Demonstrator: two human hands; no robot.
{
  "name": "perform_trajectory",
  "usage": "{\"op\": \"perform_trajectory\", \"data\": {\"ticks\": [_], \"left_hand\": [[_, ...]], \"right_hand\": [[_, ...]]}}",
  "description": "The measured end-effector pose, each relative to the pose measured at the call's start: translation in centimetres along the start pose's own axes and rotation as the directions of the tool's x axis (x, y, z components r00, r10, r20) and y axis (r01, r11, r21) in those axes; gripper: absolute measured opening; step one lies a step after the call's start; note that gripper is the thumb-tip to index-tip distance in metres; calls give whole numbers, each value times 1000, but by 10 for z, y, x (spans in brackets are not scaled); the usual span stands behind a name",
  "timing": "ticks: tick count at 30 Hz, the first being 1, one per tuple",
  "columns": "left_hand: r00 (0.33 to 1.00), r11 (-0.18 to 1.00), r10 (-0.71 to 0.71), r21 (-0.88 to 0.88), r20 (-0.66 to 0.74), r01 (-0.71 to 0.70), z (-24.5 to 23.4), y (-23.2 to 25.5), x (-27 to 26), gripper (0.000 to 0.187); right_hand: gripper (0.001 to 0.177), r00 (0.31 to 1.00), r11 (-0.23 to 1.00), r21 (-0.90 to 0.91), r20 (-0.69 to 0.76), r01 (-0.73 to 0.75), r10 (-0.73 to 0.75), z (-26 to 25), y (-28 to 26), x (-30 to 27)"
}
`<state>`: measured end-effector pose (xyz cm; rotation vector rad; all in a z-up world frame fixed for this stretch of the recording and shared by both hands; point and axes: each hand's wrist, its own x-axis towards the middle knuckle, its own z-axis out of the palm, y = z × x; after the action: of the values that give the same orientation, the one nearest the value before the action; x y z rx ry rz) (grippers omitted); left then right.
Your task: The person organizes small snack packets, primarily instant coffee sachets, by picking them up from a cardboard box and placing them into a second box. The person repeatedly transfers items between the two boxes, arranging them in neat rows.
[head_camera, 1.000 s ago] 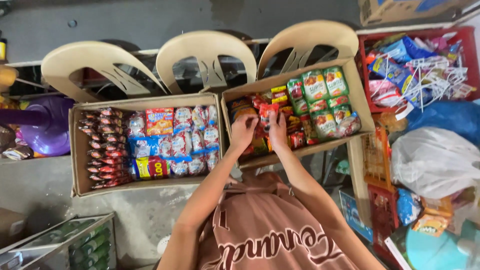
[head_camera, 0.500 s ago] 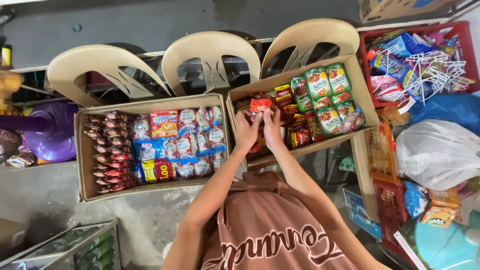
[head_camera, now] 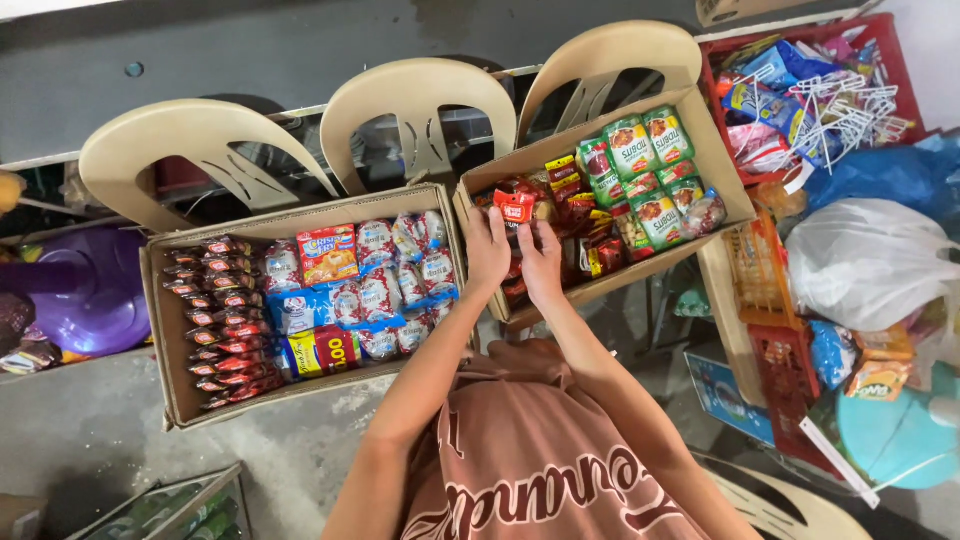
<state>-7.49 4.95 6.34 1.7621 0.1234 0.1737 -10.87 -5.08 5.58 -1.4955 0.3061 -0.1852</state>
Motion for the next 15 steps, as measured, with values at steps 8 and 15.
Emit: {"op": "perform_trajectory", "data": {"ticks": [8,15], "left_hand": [[989,992,36,115,140,-52,-37,23,-13,35],[942,978,177,53,284,-200,-54,30,-41,30]], "right_hand": [[33,987,986,97,-82,-132,140,2,7,-24],[37,958,989,135,-272,-55,90,12,-20,-58]]}}
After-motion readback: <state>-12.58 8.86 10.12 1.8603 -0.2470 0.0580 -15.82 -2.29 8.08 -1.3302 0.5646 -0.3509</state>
